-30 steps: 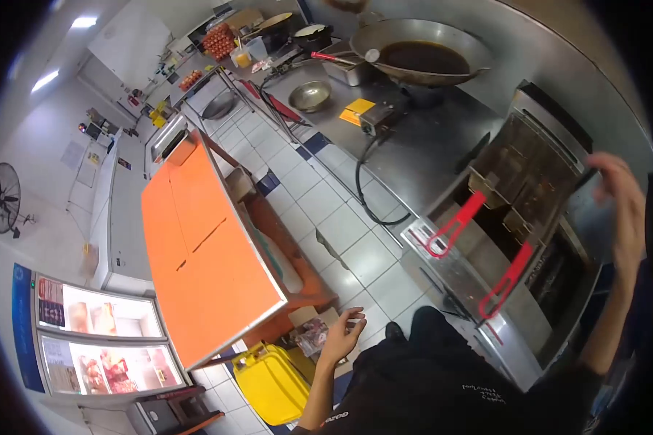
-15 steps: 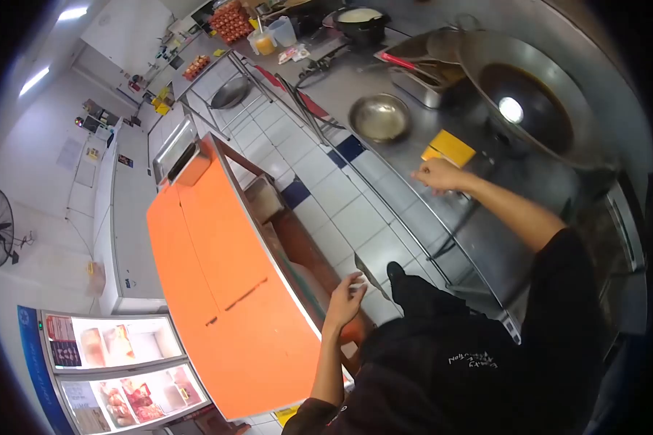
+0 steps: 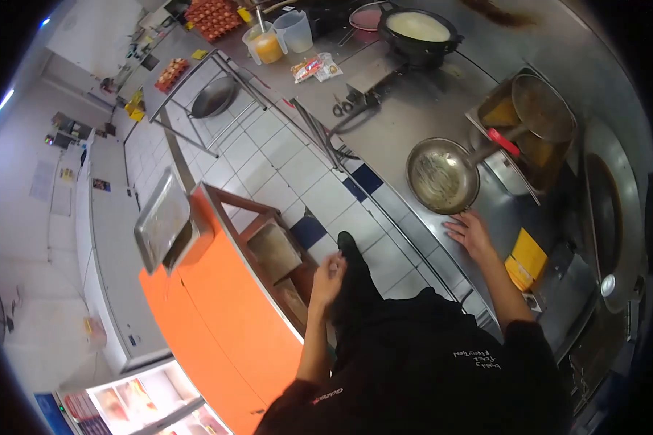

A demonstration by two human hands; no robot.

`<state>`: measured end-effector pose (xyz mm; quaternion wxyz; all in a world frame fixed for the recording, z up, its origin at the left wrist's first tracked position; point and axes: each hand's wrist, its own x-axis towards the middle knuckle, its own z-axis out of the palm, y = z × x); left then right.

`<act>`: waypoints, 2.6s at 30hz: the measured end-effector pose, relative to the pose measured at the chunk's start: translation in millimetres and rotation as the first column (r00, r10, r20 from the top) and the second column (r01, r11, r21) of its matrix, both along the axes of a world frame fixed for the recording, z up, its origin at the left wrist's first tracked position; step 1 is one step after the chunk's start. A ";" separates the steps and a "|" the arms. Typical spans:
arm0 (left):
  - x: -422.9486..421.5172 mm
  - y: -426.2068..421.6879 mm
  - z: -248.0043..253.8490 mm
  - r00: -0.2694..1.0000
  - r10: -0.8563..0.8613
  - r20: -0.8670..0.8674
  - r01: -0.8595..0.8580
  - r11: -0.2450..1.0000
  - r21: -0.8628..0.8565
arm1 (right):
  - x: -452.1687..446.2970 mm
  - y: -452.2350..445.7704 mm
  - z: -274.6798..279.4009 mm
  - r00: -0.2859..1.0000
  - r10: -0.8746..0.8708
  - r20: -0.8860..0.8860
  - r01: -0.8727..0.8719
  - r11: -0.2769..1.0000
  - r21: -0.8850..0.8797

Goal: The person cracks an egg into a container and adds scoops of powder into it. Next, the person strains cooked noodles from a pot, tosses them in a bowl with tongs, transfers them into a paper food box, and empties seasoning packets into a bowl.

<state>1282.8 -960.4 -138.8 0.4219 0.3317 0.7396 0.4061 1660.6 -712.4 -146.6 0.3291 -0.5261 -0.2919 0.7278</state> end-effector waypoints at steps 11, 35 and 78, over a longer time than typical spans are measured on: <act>-300.8 590.5 56.6 0.654 -0.101 -0.750 0.450 0.849 0.278 | -223.3 21.8 104.6 0.998 -0.006 0.058 0.015 0.986 -0.164; -368.2 606.6 20.5 0.744 -0.411 -0.527 0.604 0.752 0.265 | -574.0 406.6 81.2 0.835 0.096 0.542 -0.352 0.850 0.392; -171.5 524.6 8.7 0.842 -0.489 0.228 0.515 0.854 -0.070 | -168.5 13.5 42.9 0.274 -0.835 0.478 0.893 0.405 0.195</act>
